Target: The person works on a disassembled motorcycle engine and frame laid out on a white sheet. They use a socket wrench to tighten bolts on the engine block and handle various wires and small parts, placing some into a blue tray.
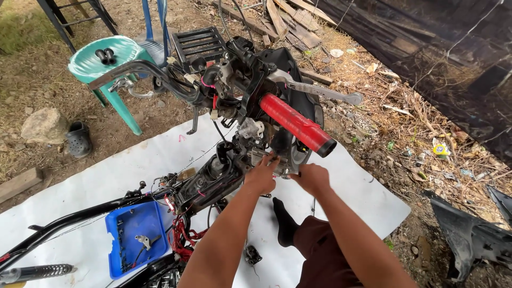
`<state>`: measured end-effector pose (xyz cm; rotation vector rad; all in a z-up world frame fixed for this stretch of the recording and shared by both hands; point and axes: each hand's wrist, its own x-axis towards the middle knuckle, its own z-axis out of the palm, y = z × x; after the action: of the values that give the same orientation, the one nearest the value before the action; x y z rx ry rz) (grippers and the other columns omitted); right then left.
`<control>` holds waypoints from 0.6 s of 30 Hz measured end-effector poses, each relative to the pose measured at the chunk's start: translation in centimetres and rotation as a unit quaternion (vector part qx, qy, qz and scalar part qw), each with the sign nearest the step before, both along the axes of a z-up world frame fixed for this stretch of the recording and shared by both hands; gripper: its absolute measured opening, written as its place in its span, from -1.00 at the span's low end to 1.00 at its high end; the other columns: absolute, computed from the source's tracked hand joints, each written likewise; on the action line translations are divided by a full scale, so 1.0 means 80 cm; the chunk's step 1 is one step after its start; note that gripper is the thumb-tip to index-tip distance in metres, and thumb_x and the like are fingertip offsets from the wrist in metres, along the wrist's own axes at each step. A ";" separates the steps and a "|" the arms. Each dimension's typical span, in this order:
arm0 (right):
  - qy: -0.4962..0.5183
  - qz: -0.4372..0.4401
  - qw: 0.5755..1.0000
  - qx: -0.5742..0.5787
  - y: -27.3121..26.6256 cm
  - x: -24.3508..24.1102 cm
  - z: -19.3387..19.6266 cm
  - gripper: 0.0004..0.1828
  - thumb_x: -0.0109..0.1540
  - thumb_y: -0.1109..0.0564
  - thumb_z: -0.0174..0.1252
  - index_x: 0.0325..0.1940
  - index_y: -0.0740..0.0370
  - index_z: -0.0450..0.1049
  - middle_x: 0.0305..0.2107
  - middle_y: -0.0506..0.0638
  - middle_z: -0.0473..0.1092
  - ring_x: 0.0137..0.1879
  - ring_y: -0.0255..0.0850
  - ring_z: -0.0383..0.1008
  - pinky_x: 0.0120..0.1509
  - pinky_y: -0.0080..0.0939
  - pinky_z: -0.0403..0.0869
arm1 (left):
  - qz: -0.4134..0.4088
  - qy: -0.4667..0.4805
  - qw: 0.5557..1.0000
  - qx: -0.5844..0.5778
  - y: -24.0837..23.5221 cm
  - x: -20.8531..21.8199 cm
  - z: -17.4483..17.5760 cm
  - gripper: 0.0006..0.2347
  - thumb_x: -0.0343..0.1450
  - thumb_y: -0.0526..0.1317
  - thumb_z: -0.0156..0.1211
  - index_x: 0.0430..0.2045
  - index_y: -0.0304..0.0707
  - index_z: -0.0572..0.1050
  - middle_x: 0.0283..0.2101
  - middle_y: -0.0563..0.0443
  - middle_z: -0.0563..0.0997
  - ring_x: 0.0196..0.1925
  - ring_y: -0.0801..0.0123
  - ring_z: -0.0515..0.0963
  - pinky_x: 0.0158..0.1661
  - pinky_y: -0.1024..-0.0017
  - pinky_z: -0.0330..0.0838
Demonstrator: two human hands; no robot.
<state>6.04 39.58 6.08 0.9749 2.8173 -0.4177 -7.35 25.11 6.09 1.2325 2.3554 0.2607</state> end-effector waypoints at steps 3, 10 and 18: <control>0.062 0.053 0.990 0.117 -0.010 -0.022 -0.035 -0.58 0.14 -0.27 0.31 -0.27 0.11 0.56 -0.51 0.08 0.53 -0.34 0.08 0.58 -0.27 0.06 0.50 | -0.005 0.005 1.000 0.027 -0.001 -0.003 -0.013 -0.25 0.31 -0.30 0.13 0.46 0.27 0.02 0.58 0.26 -0.16 0.60 0.27 -0.08 0.27 0.09 0.34; 0.059 -0.007 0.996 0.070 0.007 -0.008 -0.011 -0.56 0.06 -0.25 0.40 -0.35 0.17 0.60 -0.46 0.08 0.51 -0.26 0.07 0.57 -0.22 0.08 0.49 | -0.002 -0.002 1.000 0.010 -0.001 -0.003 -0.006 -0.26 0.32 -0.31 0.11 0.47 0.28 0.03 0.59 0.27 -0.16 0.60 0.30 -0.06 0.26 0.07 0.35; 0.084 0.049 0.989 -0.115 0.053 0.021 -0.146 -0.27 0.37 -0.44 -0.10 -0.24 0.30 0.53 -0.41 0.24 0.52 -0.18 0.22 0.53 -0.04 0.12 0.44 | -0.006 -0.010 1.000 0.005 -0.006 0.000 0.006 -0.25 0.35 -0.25 0.15 0.47 0.31 -0.02 0.58 0.32 -0.18 0.60 0.33 -0.07 0.26 0.08 0.35</control>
<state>7.74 43.84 -5.64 0.7850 2.8622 -0.8280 -7.33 24.62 6.54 1.2438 2.3309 0.2806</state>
